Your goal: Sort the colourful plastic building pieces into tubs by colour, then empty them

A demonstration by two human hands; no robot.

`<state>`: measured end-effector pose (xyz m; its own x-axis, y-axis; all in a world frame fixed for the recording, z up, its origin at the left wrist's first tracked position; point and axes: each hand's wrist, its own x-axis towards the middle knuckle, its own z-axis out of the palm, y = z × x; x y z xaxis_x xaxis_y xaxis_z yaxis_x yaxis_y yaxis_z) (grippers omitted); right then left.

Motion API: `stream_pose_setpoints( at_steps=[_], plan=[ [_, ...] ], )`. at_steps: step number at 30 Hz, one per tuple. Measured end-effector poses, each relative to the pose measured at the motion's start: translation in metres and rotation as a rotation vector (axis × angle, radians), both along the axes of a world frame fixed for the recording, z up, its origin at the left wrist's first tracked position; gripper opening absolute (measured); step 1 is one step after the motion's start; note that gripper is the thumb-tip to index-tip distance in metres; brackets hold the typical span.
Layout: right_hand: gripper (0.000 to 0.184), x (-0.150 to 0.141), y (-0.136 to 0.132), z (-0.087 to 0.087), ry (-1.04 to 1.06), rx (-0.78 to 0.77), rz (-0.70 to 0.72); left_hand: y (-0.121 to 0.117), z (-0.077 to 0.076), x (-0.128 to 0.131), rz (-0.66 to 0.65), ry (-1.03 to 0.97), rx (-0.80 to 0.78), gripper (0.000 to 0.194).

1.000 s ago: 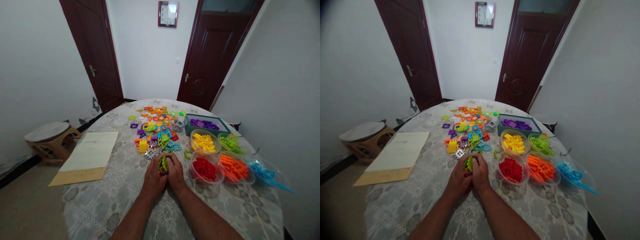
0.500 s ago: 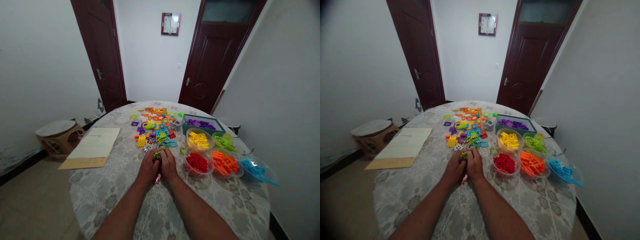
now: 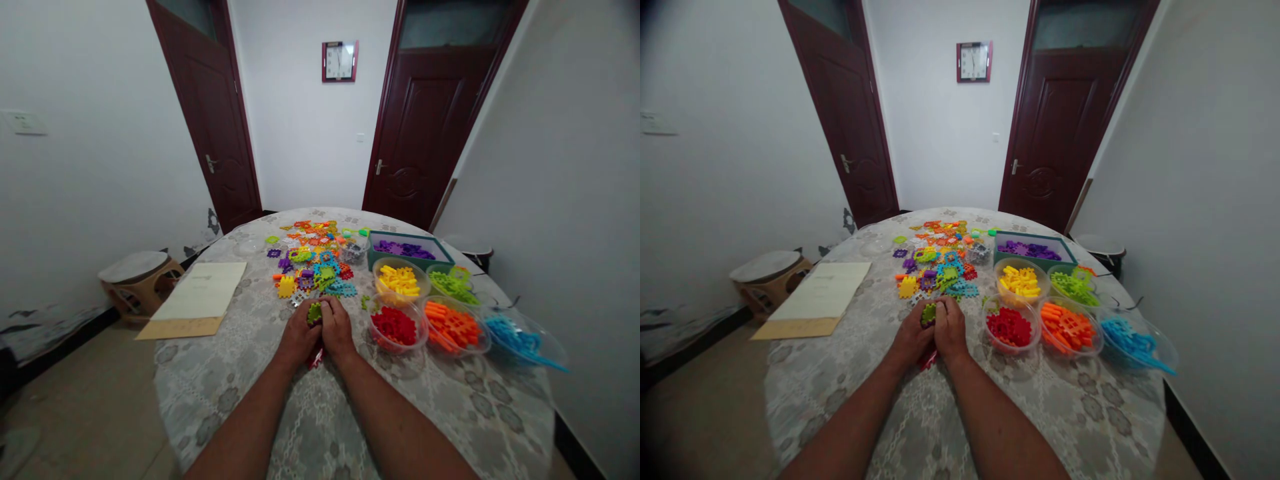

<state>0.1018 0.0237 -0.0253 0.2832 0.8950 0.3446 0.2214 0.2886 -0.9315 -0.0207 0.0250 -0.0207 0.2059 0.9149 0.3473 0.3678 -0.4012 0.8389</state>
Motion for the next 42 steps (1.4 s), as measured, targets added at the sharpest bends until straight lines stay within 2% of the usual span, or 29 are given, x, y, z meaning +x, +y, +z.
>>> stream_pose_setpoints(
  at_steps=[5, 8, 13, 17, 21, 26, 33, 42],
  plan=[
    [0.033, 0.003, 0.001, -0.005, 0.042, 0.034, 0.018, 0.000, -0.001, 0.001, 0.051, -0.009, 0.050, 0.039],
    [0.036, 0.007, 0.006, -0.010, 0.110, 0.051, -0.012, 0.001, 0.001, 0.000, 0.130, -0.071, 0.014, 0.037],
    [0.037, 0.014, 0.016, -0.019, 0.215, 0.047, -0.046, 0.012, 0.004, -0.006, 0.251, -0.299, -0.137, 0.031],
    [0.034, 0.017, 0.018, -0.020, 0.209, 0.043, -0.058, 0.025, 0.001, -0.006, 0.275, -0.523, -0.215, 0.034],
    [0.030, 0.016, 0.014, -0.015, 0.124, 0.048, -0.071, 0.029, 0.000, -0.004, 0.211, -0.779, -0.280, 0.038],
    [0.026, 0.011, 0.004, -0.003, -0.008, 0.101, -0.045, 0.026, 0.007, -0.005, 0.099, -1.030, -0.409, 0.044],
    [0.022, 0.004, -0.009, 0.011, -0.098, 0.221, 0.022, 0.020, 0.010, -0.011, -0.154, -1.193, -0.623, 0.039],
    [0.035, 0.005, -0.006, 0.004, -0.078, 0.205, 0.131, 0.018, 0.015, -0.010, -0.226, -1.230, -0.691, 0.018]
  ],
)
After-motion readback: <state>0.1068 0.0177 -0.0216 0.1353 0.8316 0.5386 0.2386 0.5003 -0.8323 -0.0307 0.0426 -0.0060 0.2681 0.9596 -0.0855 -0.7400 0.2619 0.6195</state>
